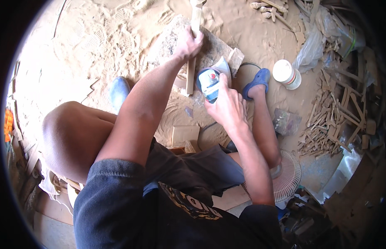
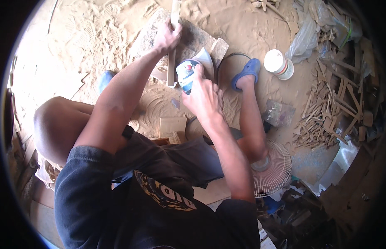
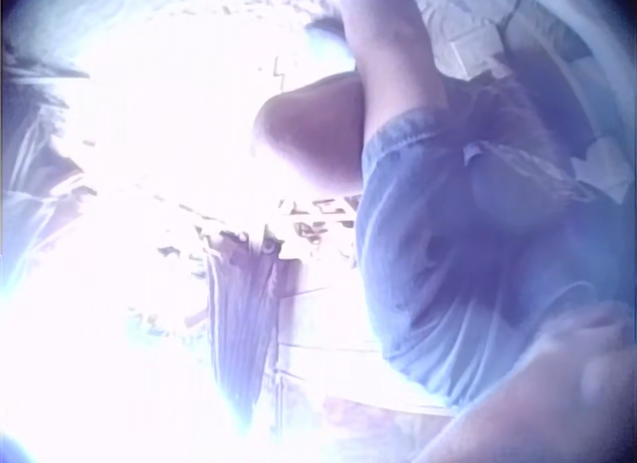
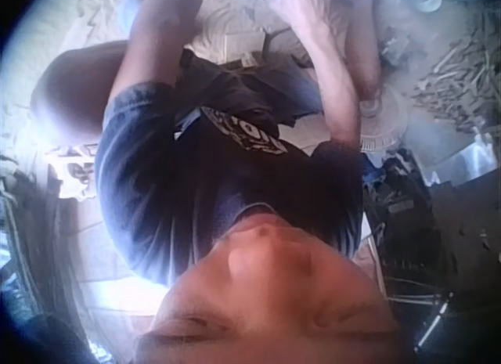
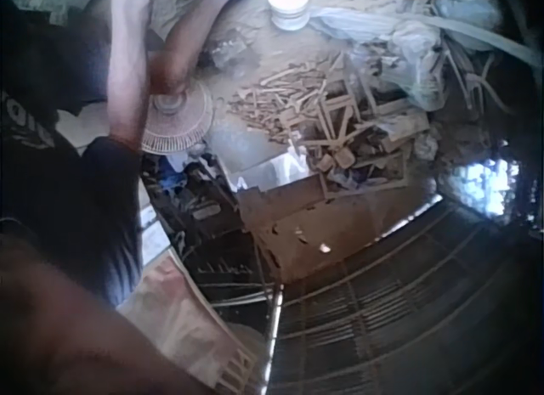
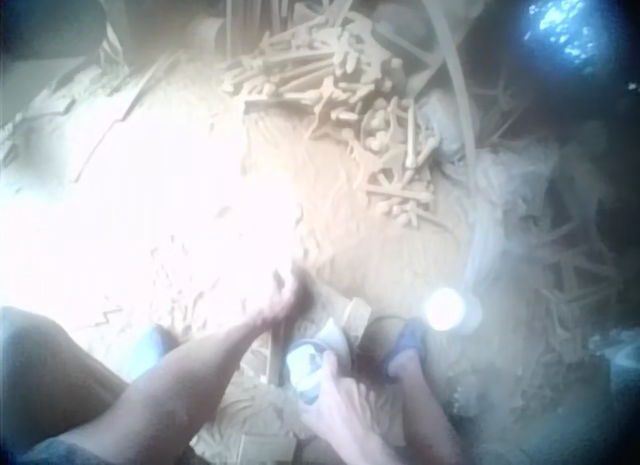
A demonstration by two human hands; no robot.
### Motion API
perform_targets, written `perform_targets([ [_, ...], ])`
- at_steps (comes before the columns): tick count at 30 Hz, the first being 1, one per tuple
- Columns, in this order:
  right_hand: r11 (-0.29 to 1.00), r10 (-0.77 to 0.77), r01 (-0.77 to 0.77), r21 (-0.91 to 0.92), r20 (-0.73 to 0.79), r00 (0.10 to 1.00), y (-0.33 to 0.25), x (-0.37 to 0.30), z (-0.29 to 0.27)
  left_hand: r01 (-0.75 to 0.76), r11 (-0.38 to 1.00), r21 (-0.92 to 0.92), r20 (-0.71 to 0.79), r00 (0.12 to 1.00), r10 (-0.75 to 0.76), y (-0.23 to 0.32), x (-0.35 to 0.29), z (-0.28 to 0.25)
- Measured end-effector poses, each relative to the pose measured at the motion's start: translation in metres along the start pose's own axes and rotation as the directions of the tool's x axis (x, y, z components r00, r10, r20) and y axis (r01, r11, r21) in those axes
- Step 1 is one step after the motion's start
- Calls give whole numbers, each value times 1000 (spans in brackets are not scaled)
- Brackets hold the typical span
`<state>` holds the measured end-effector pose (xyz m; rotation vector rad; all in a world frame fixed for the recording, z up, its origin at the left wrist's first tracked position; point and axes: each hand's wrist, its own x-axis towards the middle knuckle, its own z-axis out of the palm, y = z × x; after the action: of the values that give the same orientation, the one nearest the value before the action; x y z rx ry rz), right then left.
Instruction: The person sands a wooden axe using a power sander, turning the axe to reach different sides and applying glue to a joint.
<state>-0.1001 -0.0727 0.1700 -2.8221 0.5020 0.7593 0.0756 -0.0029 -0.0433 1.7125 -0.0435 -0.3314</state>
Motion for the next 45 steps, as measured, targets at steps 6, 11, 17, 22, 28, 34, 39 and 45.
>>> perform_targets([
  [6, 999, 6, -6, -51, -6, 1000, 3, 3, -8, -28, 999, 18, -28, 999, 28, 13, -7, -1],
  [11, 990, -7, 7, -142, -2, 1000, 3, 10, -17, -16, 1000, -11, -23, 1000, 15, 14, -6, -3],
  [17, 961, -76, 76, -266, 10, 997, 7, 27, -23, -31, 998, -60, 6, 999, 32, 4, 0, -3],
  [22, 909, -138, 107, -403, -48, 989, 20, 37, -17, -75, 997, 30, -22, 997, 76, 9, -4, 1],
  [28, 985, 33, -74, -154, -256, 966, 62, 12, -15, -11, 997, 73, 12, 1000, 10, -4, -2, 24],
  [34, 676, 373, 147, 722, -507, 777, 89, -34, 20, -497, 139, 856, 398, 808, 435, -91, 28, 15],
  [39, 228, 606, 317, 921, -389, 694, 129, -76, 85, -18, 981, 195, -49, 998, 28, 0, 28, 22],
  [45, 175, 691, 219, 960, -278, 667, 130, -102, 106, 438, 270, -858, 391, 896, -212, 42, -30, -6],
])
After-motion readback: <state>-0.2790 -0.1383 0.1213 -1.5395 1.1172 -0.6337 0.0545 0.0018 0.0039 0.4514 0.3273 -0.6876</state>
